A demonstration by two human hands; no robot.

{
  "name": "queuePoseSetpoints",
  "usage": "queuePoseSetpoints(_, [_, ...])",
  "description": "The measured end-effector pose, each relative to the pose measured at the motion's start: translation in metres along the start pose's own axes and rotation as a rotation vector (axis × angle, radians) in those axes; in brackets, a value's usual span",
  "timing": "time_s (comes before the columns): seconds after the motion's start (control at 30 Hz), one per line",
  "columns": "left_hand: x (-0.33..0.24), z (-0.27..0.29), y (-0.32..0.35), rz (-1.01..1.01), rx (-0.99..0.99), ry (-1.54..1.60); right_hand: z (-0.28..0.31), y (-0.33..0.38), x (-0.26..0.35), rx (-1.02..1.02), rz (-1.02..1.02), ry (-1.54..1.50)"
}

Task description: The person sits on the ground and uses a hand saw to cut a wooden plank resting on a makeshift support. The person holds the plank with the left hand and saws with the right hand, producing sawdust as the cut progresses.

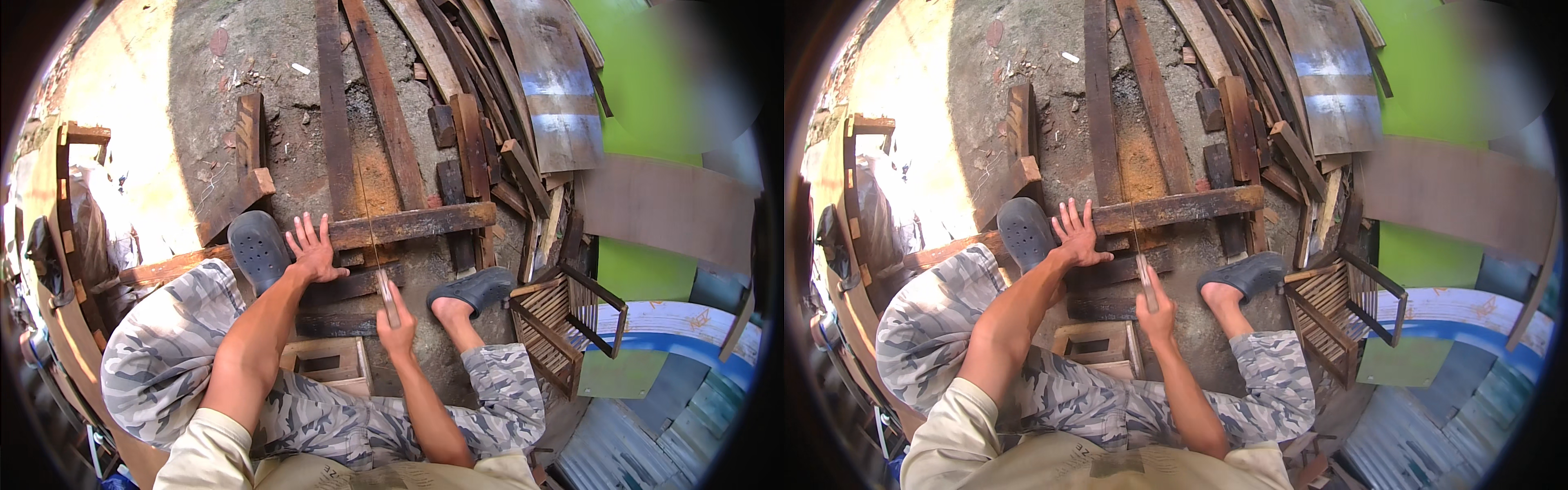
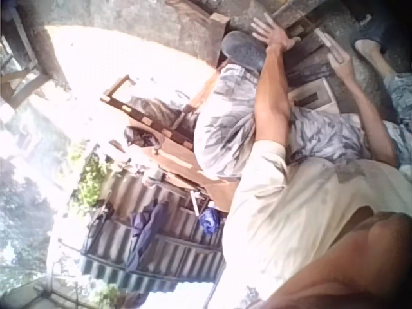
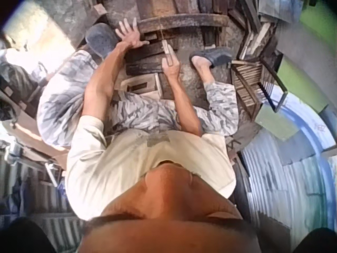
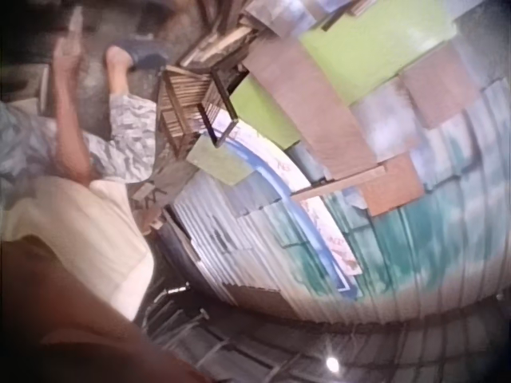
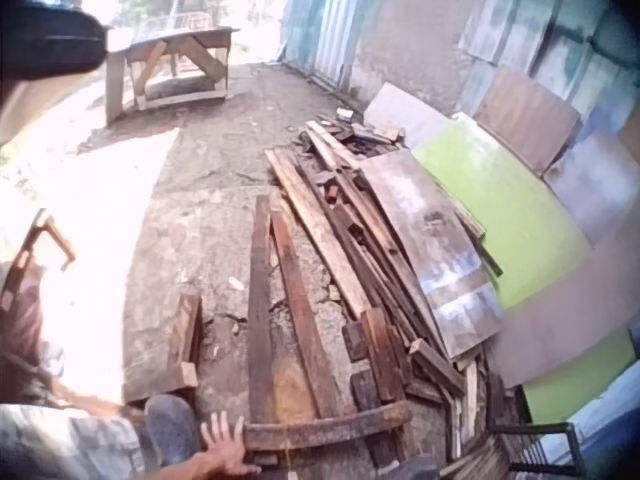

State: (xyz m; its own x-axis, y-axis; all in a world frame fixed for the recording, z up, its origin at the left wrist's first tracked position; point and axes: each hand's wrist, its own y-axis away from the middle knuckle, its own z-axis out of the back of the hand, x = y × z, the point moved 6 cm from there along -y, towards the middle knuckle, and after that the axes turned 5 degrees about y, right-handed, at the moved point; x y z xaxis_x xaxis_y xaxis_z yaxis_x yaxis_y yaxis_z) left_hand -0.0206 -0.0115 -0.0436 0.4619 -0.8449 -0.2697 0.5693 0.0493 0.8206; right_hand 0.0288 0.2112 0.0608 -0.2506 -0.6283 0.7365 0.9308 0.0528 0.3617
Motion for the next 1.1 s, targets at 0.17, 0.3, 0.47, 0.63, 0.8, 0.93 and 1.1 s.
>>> queuePoseSetpoints(0.17, [-0.006, 0.005, -0.007, 0.000, 0.005, -0.013, -0.032, -0.061, 0.012, -0.192, 0.158, -0.085])
queuePoseSetpoints(0.3, [0.002, 0.006, -0.013, 0.031, -0.044, -0.024, 0.006, -0.006, 0.032, -0.037, 0.018, -0.090])
queuePoseSetpoints(0.47, [0.003, -0.005, -0.015, 0.015, -0.060, -0.029, 0.077, 0.091, 0.046, 0.010, -0.003, -0.066])
queuePoseSetpoints(0.63, [0.004, -0.006, -0.010, 0.028, -0.048, -0.039, 0.060, 0.070, 0.019, 0.015, 0.023, -0.066])
queuePoseSetpoints(0.8, [-0.006, -0.005, -0.011, 0.022, -0.019, -0.053, -0.023, -0.050, -0.003, -0.077, 0.035, -0.200])
queuePoseSetpoints(0.93, [-0.001, -0.002, -0.013, 0.009, -0.039, -0.057, -0.020, -0.040, 0.011, -0.052, -0.005, -0.180])
queuePoseSetpoints(1.1, [0.018, -0.011, -0.014, 0.039, -0.053, -0.046, 0.061, 0.070, 0.052, 0.010, -0.058, -0.117])
